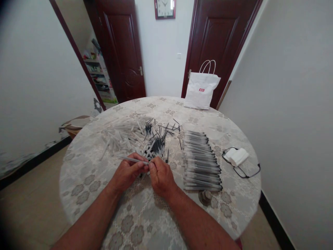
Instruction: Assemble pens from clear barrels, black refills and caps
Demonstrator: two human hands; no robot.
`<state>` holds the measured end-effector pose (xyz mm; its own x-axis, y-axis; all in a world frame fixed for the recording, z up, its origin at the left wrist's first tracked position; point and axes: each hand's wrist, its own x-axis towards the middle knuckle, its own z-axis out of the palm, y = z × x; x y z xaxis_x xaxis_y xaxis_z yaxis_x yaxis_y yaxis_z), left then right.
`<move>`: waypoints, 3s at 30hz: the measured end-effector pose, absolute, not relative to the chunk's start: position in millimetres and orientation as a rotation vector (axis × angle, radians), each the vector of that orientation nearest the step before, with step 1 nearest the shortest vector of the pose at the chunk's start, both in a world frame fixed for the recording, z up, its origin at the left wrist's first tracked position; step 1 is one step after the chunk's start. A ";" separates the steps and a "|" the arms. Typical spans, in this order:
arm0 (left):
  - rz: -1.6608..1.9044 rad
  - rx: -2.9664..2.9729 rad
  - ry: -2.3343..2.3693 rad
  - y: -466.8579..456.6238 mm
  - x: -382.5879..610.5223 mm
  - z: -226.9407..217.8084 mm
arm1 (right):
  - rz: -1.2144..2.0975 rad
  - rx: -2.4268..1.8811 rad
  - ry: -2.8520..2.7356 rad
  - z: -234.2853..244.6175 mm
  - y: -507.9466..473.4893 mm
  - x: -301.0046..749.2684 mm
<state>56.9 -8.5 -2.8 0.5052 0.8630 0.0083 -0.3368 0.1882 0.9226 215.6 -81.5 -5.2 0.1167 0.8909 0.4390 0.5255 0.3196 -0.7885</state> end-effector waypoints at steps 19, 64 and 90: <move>0.976 0.915 0.704 -16.2 65.7 4.6 | 0.498 -1.425 -1.376 -15.6 -77.8 223.3; 1.391 1.218 1.102 4.0 36.9 12.0 | 0.486 -1.393 -1.163 -19.2 -78.1 228.7; 0.826 2.435 1.488 -40.5 14.0 -26.8 | 0.454 -1.340 -1.252 -22.1 -76.4 237.6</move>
<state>14.0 -40.5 -26.8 0.3482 0.8624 0.3675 0.7681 -0.4872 0.4155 237.6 -76.4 -22.1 0.3474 0.8454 0.4058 0.3887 0.2639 -0.8827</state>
